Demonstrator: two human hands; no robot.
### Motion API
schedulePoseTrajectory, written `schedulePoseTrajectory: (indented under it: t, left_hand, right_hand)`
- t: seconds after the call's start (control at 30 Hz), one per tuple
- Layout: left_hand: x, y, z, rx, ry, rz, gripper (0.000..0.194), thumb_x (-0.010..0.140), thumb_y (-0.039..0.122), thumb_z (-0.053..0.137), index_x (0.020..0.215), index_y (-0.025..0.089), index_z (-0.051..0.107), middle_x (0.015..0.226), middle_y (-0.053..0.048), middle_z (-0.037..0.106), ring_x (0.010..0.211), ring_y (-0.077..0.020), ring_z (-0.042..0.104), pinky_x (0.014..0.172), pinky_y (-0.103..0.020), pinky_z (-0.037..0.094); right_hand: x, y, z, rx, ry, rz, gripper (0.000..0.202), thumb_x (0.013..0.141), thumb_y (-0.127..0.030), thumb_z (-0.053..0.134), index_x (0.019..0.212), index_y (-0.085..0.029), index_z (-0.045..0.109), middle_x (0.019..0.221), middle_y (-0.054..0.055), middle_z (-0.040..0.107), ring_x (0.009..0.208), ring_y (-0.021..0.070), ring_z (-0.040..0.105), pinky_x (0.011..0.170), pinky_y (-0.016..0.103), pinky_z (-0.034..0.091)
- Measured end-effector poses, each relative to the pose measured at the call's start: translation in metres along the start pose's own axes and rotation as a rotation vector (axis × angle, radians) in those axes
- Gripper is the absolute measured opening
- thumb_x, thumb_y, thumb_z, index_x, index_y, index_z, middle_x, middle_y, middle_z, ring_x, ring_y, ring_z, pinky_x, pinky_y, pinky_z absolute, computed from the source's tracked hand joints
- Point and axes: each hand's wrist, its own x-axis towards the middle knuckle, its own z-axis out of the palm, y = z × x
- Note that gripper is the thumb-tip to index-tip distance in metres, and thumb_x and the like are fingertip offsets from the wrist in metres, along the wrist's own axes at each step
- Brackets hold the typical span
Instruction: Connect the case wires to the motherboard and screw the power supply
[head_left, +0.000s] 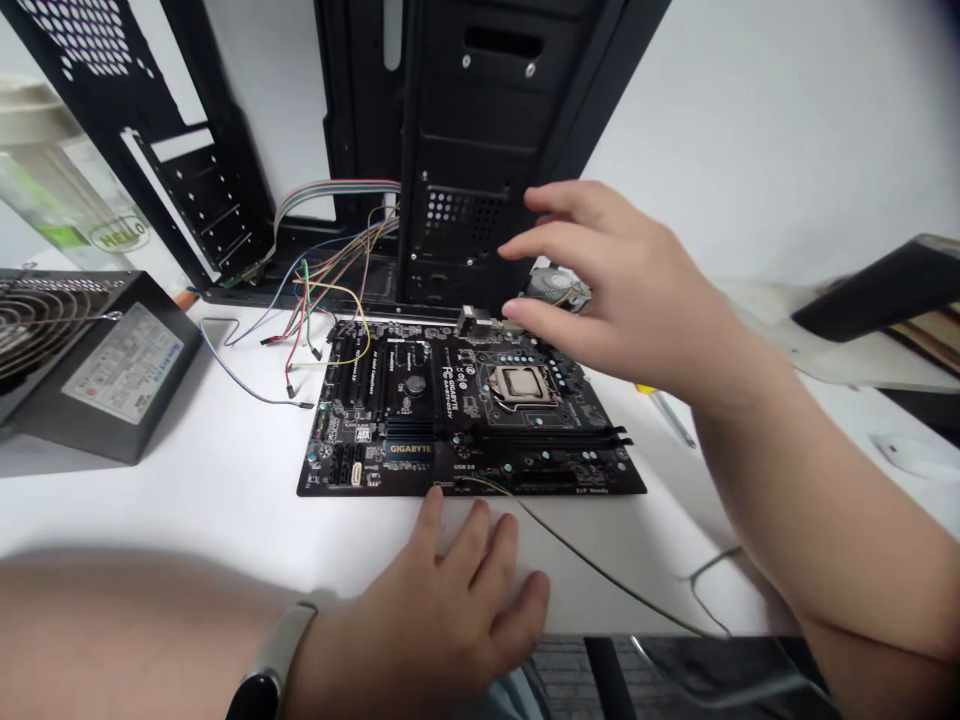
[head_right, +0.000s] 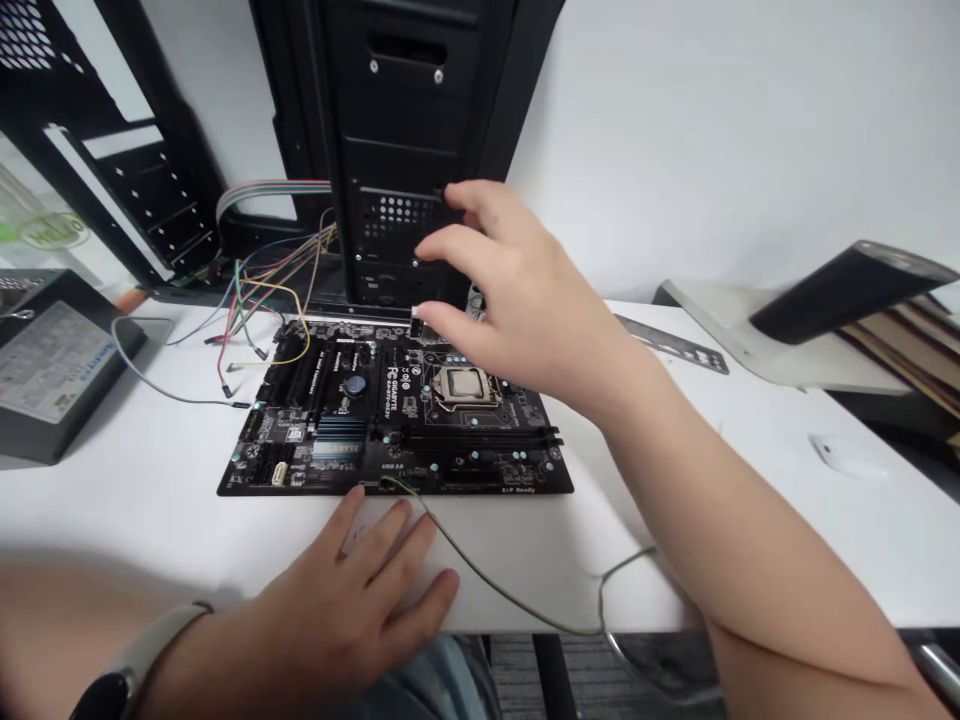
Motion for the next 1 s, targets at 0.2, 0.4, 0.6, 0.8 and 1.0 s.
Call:
schedulePoseTrajectory:
  t: [0.2,0.4,0.6,0.8,1.0]
  left_hand:
    - [0.000,0.002,0.003,0.001,0.037,-0.010,0.027,0.095,0.028,0.049,0.120,0.021,0.059,0.117,-0.012,0.066,0.108,-0.0316,0.059,0.083,-0.056,0.052]
    - [0.002,-0.001,0.002,0.007,0.033,-0.021,0.026,0.095,0.028,0.048,0.119,0.025,0.059,0.115,-0.008,0.068,0.105,-0.0285,0.059,0.080,-0.053,0.055]
    - [0.006,-0.005,-0.005,0.038,0.014,-0.015,0.025,0.096,0.030,0.047,0.117,0.029,0.061,0.111,-0.003,0.069,0.103,-0.0247,0.059,0.077,-0.045,0.056]
    - [0.007,-0.006,-0.005,0.042,0.003,-0.007,0.025,0.097,0.030,0.046,0.117,0.031,0.061,0.111,-0.003,0.068,0.104,-0.0244,0.057,0.077,-0.044,0.055]
    - [0.006,-0.004,-0.002,0.045,0.027,-0.020,0.024,0.096,0.029,0.046,0.115,0.028,0.060,0.111,-0.004,0.067,0.106,-0.0248,0.055,0.080,-0.045,0.052]
  right_hand:
    - [0.016,0.006,0.021,0.104,-0.134,-0.041,0.030,0.087,-0.029,0.053,0.113,-0.022,0.065,0.129,0.009,0.058,0.123,0.0312,0.053,0.103,0.051,0.042]
    - [0.017,0.016,0.029,0.102,-0.250,-0.107,0.030,0.088,-0.026,0.049,0.110,-0.017,0.068,0.115,0.009,0.065,0.111,0.0285,0.060,0.097,0.046,0.046]
    - [0.019,0.024,-0.005,-0.007,-0.150,-0.016,0.027,0.087,-0.024,0.053,0.108,-0.016,0.068,0.111,0.011,0.068,0.095,0.0245,0.064,0.086,0.040,0.049]
    - [0.012,0.037,-0.038,-0.166,-0.020,0.199,0.034,0.088,-0.030,0.049,0.111,-0.015,0.068,0.110,0.010,0.069,0.095,0.0228,0.065,0.082,0.038,0.045]
    - [0.010,0.062,-0.041,-0.300,-0.360,0.452,0.030,0.087,-0.030,0.050,0.107,-0.022,0.070,0.098,0.008,0.072,0.091,0.0223,0.065,0.078,0.036,0.045]
